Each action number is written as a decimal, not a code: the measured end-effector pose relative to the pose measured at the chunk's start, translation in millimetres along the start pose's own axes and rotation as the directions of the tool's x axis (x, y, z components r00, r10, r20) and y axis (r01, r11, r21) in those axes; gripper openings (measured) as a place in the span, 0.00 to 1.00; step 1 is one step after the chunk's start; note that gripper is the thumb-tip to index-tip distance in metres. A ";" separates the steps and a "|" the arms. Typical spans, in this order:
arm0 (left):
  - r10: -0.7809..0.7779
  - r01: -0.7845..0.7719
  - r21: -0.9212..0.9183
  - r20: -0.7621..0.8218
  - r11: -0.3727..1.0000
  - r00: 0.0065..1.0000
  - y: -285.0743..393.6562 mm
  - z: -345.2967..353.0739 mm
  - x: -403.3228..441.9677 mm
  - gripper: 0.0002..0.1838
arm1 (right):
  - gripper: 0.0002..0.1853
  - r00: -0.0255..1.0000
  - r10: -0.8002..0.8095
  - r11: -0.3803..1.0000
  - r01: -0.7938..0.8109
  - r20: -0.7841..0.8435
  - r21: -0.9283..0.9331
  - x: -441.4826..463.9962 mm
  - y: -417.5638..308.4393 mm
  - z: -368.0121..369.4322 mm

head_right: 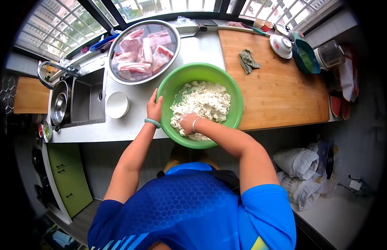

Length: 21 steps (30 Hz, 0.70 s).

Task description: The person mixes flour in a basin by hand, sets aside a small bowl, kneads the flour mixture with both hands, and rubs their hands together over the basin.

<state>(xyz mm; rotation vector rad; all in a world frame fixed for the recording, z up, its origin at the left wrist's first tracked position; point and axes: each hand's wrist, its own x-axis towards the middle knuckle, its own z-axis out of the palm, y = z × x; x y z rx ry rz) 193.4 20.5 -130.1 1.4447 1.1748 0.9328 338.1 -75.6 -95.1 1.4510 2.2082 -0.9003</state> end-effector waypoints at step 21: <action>0.069 -0.068 0.137 -0.004 0.988 0.998 10.3 1.3 -6.4 0.23 | 0.19 0.776 0.569 0.789 -0.421 -0.273 0.446 16.9 81.0 -50.3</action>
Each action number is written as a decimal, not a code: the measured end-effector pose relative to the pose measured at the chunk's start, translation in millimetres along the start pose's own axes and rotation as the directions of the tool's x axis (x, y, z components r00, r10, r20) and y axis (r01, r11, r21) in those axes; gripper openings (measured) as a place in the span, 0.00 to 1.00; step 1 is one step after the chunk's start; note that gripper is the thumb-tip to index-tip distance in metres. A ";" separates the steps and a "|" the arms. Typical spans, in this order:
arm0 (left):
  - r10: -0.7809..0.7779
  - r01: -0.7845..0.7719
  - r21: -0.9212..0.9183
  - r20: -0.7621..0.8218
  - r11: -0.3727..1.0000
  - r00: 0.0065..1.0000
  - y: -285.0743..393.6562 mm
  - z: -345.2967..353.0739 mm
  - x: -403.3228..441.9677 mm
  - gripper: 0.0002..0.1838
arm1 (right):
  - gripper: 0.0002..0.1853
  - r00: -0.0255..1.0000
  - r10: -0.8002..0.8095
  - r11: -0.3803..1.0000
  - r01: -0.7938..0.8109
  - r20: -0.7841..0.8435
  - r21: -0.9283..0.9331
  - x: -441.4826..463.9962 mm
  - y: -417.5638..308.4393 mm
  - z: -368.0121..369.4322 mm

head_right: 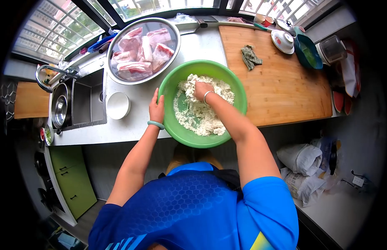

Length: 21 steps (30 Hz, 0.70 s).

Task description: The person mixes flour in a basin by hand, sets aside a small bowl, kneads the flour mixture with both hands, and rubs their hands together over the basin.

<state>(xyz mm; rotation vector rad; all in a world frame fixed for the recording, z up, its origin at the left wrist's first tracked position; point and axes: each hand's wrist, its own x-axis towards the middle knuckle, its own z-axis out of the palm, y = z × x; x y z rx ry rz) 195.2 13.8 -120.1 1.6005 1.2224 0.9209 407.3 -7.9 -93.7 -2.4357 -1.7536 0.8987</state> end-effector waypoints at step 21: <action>-0.145 0.174 -0.414 0.100 0.894 0.984 -7.1 1.3 4.0 0.23 | 0.28 0.929 -0.368 0.898 0.366 -0.039 0.244 -2.8 -65.5 58.6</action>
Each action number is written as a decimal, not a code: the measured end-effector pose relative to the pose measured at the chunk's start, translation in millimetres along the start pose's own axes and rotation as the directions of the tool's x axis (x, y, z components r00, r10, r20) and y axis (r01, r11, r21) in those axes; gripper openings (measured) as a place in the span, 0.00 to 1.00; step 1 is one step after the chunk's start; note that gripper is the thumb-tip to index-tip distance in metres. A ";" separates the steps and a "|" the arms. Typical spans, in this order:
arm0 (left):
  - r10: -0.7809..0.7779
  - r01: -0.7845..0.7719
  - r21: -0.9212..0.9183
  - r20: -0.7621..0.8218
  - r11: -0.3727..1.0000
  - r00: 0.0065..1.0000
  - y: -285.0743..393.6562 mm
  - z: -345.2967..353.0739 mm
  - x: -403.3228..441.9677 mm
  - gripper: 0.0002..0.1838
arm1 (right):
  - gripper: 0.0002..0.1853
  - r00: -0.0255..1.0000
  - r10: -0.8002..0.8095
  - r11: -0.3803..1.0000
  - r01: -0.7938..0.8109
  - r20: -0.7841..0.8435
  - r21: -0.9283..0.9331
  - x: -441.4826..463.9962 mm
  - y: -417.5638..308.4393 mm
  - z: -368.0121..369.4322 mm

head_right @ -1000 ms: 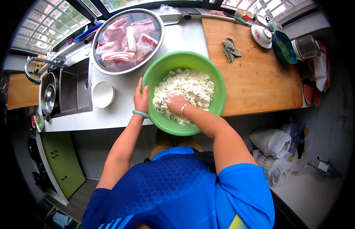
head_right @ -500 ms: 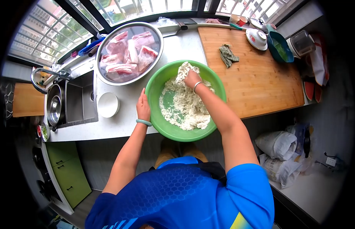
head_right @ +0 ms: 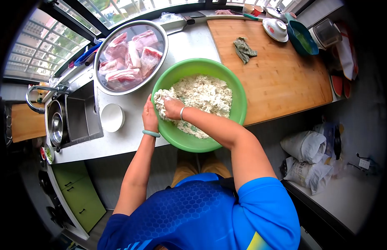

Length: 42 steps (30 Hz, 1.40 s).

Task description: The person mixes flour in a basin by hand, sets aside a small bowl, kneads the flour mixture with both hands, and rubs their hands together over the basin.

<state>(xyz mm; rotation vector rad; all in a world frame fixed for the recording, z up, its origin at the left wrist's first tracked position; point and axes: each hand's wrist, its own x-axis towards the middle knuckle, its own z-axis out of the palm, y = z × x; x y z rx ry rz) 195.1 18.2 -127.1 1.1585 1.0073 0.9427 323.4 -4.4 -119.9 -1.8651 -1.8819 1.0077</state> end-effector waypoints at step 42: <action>-0.085 0.078 -0.048 -0.144 0.996 0.986 11.7 25.8 -95.3 0.24 | 0.23 0.968 0.060 0.807 0.098 0.245 -0.583 -50.9 55.8 -44.9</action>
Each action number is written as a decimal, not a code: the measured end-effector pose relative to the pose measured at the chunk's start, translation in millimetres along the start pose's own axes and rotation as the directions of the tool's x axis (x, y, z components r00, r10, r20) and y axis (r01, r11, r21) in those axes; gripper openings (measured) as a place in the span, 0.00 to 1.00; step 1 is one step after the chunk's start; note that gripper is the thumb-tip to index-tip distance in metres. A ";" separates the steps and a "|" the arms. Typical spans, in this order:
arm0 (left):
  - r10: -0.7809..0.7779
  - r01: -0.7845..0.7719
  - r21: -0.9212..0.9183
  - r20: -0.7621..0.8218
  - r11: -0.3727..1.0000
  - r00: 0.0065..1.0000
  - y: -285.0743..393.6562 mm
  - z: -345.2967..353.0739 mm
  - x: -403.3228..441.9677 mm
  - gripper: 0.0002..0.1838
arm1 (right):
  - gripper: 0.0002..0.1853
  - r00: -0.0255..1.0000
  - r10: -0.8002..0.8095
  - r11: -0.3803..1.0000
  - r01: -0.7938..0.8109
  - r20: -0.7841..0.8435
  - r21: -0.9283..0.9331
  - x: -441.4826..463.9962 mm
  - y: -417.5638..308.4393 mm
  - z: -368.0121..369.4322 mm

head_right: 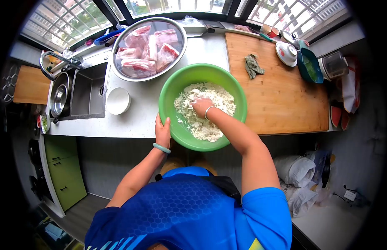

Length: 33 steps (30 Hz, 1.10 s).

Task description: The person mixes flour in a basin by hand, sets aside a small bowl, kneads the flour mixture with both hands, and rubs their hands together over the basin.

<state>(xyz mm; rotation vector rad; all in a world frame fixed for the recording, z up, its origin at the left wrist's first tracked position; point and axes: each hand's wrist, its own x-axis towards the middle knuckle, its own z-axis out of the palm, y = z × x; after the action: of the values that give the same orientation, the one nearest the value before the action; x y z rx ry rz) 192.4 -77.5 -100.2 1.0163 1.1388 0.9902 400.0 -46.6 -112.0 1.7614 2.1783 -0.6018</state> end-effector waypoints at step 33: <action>0.159 -0.174 0.254 0.078 0.951 0.984 1.3 4.4 91.6 0.27 | 0.24 0.989 0.089 0.995 -0.094 0.123 0.040 3.7 -21.8 6.3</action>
<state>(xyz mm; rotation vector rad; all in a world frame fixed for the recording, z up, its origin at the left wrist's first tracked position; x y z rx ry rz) 209.7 10.5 -119.3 1.3627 1.1706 0.9532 377.7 -50.2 -116.0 1.7875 2.0071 -0.7214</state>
